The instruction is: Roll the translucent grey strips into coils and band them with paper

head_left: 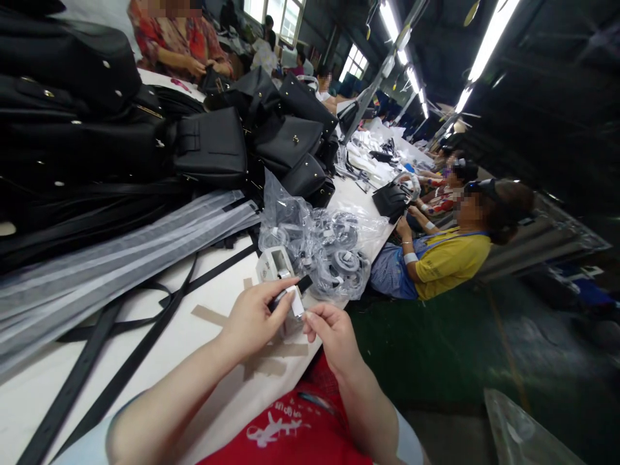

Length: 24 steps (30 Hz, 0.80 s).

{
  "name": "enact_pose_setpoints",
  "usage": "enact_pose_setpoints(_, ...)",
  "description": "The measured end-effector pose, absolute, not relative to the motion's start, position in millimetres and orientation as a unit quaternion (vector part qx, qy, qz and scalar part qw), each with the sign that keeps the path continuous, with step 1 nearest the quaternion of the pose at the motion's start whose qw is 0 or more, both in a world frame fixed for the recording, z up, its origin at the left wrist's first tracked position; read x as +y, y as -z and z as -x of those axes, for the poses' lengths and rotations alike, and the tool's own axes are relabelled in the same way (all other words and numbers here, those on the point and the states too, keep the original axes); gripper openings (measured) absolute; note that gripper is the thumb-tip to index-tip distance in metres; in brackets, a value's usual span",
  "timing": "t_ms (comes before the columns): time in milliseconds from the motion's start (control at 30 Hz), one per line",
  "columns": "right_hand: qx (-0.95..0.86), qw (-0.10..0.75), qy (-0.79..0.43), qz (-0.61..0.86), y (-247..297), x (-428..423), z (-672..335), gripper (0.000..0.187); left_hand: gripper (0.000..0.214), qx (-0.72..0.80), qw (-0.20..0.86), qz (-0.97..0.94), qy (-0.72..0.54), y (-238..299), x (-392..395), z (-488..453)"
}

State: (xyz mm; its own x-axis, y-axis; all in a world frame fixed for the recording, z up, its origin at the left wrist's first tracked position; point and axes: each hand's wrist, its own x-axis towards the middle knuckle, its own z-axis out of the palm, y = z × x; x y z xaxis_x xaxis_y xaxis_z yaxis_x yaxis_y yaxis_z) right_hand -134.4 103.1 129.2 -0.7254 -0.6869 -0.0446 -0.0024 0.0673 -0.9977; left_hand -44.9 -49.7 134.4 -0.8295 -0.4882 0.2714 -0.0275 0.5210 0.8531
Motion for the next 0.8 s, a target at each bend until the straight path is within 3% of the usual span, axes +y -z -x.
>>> enact_pose_setpoints(333,0.654,0.312,0.653,0.218,-114.8,96.3,142.6,0.027,0.039,-0.777,0.250,-0.163,0.555,-126.3,-33.2,47.6)
enact_pose_setpoints(567,0.632,0.349,0.653,0.230,-117.5,93.7,139.6,0.023,0.036,-0.782,0.293,-0.177,0.521,-127.0,-29.1,45.5)
enact_pose_setpoints(700,0.662,0.298,0.644,0.240,-119.5,93.4,134.2,0.015,0.033,-0.789,0.322,-0.115,0.509,-126.8,-23.2,41.9)
enact_pose_setpoints(800,0.716,0.228,0.609,0.255,-119.6,94.7,130.9,0.021,0.035,-0.787,0.319,-0.083,0.522,-128.0,-16.6,39.5)
